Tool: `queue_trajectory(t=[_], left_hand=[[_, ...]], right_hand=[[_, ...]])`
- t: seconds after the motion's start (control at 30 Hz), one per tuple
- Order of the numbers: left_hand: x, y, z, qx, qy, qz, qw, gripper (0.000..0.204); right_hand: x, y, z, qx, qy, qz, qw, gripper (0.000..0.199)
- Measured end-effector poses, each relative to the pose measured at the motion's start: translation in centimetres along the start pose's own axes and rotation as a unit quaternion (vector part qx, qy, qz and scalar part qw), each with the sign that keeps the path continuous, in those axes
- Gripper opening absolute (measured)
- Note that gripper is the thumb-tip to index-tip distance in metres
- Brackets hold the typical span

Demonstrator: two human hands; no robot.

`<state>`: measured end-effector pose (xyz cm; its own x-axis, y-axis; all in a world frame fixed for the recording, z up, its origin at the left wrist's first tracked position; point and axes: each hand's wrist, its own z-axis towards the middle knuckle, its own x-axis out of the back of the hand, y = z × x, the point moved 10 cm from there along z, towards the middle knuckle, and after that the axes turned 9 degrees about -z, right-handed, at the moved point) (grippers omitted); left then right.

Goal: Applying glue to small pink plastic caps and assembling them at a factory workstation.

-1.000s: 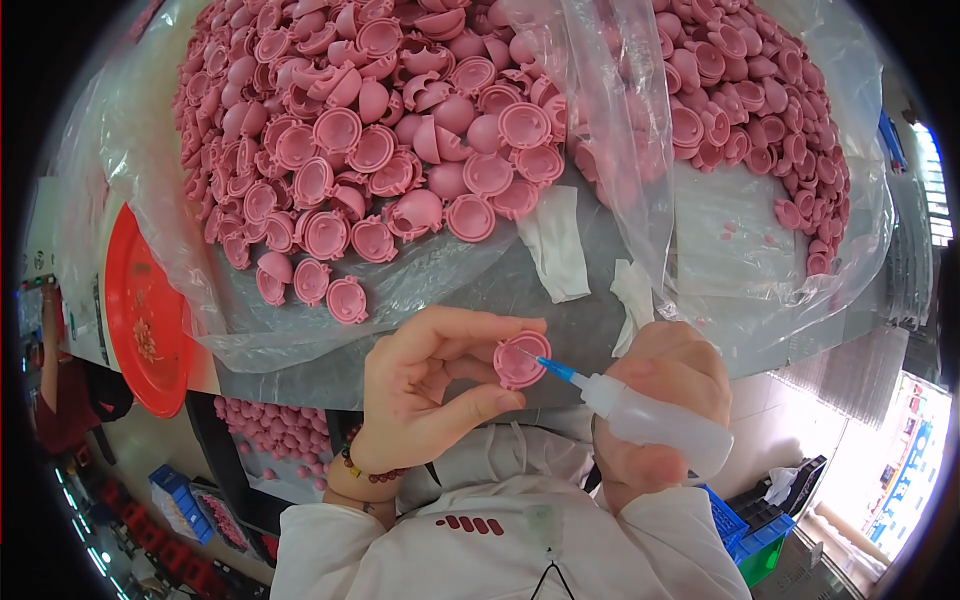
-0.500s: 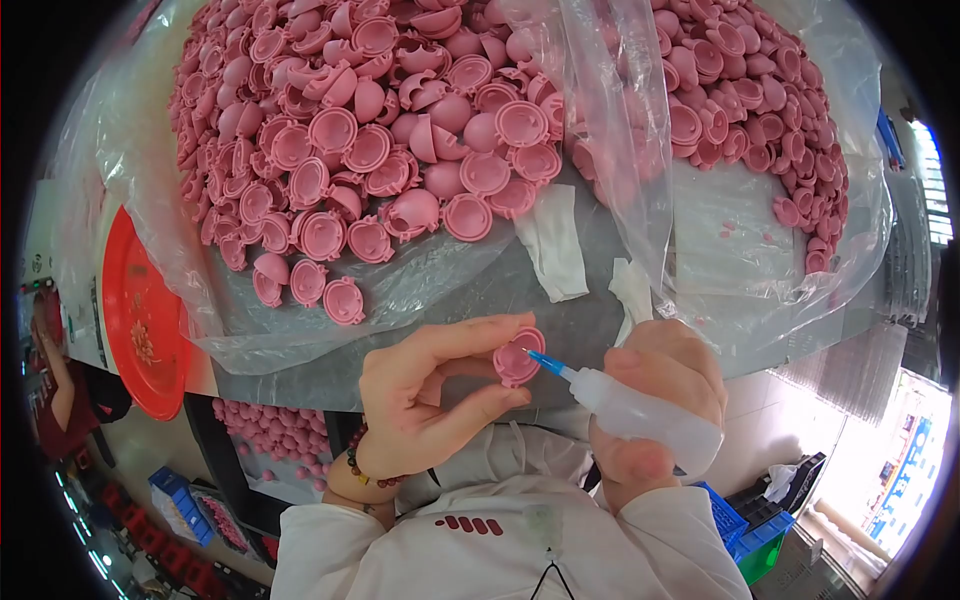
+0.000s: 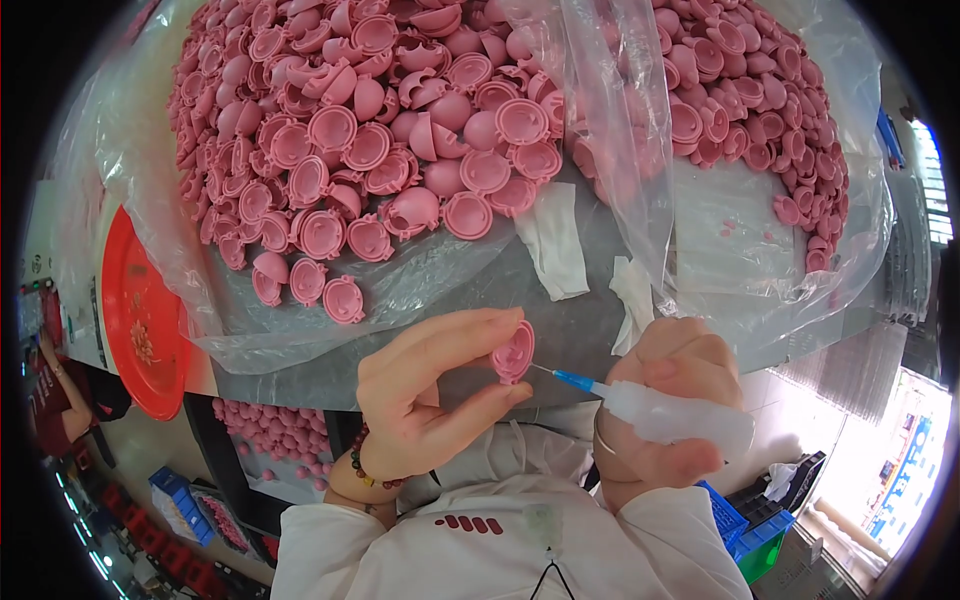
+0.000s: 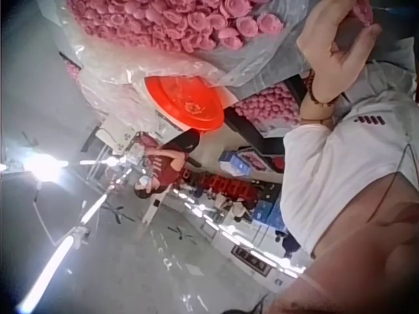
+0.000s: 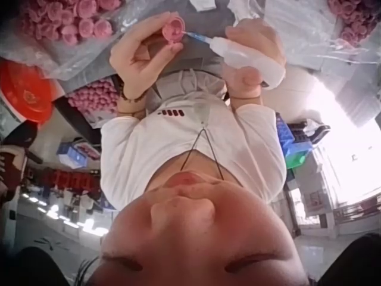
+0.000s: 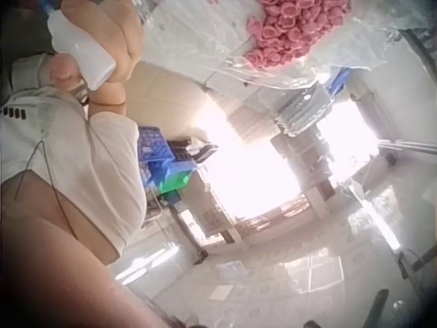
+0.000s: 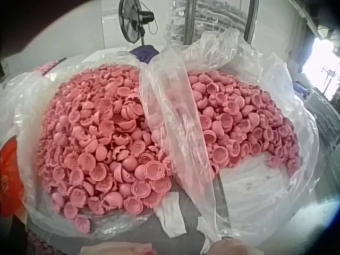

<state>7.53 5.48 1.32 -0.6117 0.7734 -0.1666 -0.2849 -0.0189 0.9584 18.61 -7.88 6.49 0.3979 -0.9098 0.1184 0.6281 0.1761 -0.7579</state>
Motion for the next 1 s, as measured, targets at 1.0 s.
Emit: queue_trajectory(t=[1.0], left_hand=[[0.1, 0.5, 0.0, -0.043, -0.001, -0.018, 0.999, 0.041]], right_hand=[[0.8, 0.8, -0.2, -0.05, -0.008, 0.01, 0.999, 0.052]])
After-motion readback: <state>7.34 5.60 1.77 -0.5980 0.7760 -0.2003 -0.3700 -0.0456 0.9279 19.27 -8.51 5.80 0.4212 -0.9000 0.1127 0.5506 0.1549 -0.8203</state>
